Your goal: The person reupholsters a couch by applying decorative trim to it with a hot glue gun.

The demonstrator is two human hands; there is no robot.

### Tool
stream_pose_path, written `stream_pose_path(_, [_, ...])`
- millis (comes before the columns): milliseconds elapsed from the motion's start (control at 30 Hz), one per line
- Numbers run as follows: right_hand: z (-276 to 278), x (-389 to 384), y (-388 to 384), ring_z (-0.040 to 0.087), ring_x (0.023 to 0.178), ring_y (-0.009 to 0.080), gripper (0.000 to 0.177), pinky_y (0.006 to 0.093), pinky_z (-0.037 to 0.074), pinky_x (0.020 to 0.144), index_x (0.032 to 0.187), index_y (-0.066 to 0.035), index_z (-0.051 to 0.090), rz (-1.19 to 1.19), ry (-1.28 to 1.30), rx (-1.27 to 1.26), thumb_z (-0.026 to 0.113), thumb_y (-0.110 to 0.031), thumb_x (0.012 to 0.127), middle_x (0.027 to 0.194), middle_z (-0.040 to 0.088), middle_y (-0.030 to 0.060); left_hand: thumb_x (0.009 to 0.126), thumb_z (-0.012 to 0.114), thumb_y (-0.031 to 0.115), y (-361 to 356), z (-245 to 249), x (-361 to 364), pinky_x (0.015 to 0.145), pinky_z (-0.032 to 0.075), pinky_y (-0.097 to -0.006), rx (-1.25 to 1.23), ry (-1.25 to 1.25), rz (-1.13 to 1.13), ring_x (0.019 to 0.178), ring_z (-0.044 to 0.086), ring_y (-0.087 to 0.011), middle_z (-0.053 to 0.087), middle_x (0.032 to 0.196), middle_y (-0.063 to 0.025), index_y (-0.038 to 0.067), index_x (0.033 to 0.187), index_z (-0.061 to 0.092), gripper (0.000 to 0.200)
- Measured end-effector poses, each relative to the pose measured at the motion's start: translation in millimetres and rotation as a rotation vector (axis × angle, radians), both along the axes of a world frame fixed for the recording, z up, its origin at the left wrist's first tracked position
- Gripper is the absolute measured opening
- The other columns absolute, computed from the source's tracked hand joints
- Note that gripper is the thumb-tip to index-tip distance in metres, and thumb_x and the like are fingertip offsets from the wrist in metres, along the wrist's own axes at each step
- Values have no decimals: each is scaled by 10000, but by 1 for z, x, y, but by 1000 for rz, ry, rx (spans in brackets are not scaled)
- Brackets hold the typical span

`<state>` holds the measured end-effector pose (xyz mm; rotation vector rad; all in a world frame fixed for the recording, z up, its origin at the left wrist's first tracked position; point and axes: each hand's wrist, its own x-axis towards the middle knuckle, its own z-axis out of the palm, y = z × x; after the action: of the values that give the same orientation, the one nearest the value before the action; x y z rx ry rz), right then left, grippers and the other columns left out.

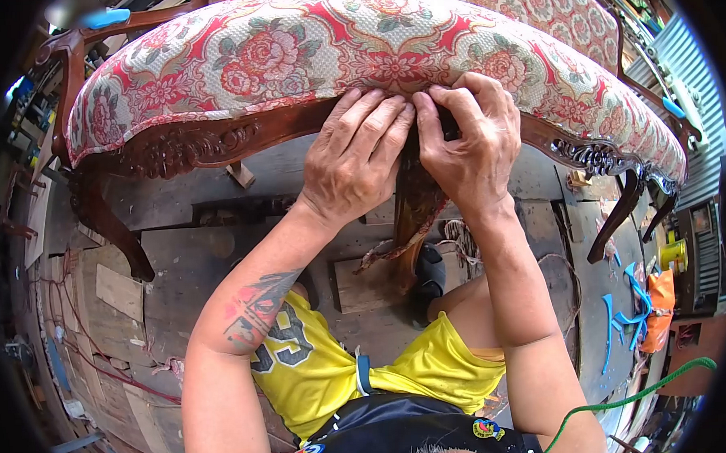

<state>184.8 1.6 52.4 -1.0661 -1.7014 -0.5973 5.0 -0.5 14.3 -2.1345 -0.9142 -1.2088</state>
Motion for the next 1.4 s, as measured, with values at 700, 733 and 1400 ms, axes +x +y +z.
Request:
stream_pose_path(700, [3, -1, -3, 683, 997, 295, 172, 437, 517, 896, 966, -119, 795, -7, -11, -42, 887, -216, 858, 1062, 695, 67, 924, 732, 102, 3, -4, 1, 1203, 519, -467, -2, -51, -44, 1309, 659, -267, 721, 1362, -66, 79, 1330, 753, 408])
stream_pose_path(733, [3, -1, -3, 683, 997, 295, 172, 437, 517, 896, 966, -119, 795, -17, -18, -47, 887, -216, 858, 1062, 695, 67, 924, 732, 101, 2, -3, 1, 1206, 517, -470, 1, -43, -38, 1311, 658, -271, 722, 1362, -69, 74, 1322, 753, 400])
stream_pose_path(1400, [-1, 0, 2, 663, 963, 299, 167, 460, 496, 868, 935, -129, 802, -3, 22, -62, 870, -262, 858, 1024, 680, 65, 982, 651, 63, 12, -17, -1, 1248, 492, -493, 47, -32, -119, 1397, 622, -293, 688, 1432, -92, 77, 1354, 658, 373])
